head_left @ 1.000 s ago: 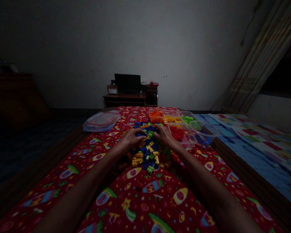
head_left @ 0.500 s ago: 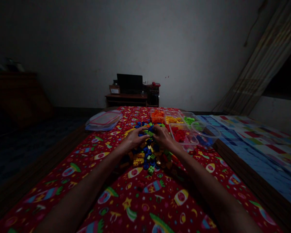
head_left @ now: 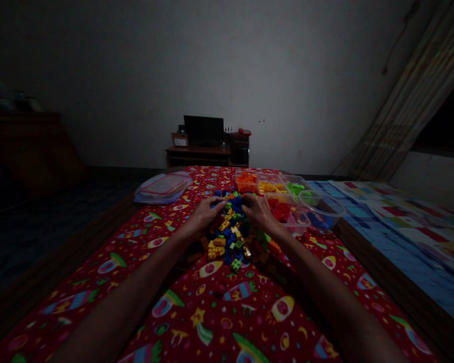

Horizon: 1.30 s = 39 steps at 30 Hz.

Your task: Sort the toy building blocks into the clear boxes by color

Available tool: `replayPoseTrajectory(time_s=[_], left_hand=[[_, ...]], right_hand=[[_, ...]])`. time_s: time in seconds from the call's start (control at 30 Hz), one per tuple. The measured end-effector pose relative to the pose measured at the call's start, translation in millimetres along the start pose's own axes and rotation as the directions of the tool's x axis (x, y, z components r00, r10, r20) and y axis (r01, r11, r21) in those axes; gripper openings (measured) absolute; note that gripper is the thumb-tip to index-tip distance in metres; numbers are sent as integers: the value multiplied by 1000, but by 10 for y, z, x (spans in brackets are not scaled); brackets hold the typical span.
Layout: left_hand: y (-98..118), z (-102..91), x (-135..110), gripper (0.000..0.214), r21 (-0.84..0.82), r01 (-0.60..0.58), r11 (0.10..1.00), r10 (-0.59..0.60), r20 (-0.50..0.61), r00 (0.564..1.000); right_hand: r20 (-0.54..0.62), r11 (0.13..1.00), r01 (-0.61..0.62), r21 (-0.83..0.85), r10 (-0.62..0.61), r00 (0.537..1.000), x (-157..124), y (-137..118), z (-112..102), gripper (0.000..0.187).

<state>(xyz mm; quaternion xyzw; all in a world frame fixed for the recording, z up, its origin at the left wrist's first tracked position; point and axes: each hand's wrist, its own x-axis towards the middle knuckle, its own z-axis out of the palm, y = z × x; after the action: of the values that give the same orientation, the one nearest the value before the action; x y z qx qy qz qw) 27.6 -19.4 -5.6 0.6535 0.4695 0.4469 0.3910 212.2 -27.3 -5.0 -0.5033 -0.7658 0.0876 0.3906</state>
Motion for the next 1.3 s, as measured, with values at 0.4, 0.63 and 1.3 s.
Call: replayPoseTrajectory(time_s=[0.4,0.63,1.3], left_hand=[[343,273,-128,37,-665,277,694,-390,-24,920],[342,269,-166,68,-503,283,817,-286,72,955],[254,-119,-37,67,44,-125,991,115,173,978]], right_hand=[[159,850,-242,467,189,969,15,-124,441,33],[119,852,-250,460,219,968,6,-157,416,50],[-393,956,-250,-152,174,903,146,446,-1028,33]])
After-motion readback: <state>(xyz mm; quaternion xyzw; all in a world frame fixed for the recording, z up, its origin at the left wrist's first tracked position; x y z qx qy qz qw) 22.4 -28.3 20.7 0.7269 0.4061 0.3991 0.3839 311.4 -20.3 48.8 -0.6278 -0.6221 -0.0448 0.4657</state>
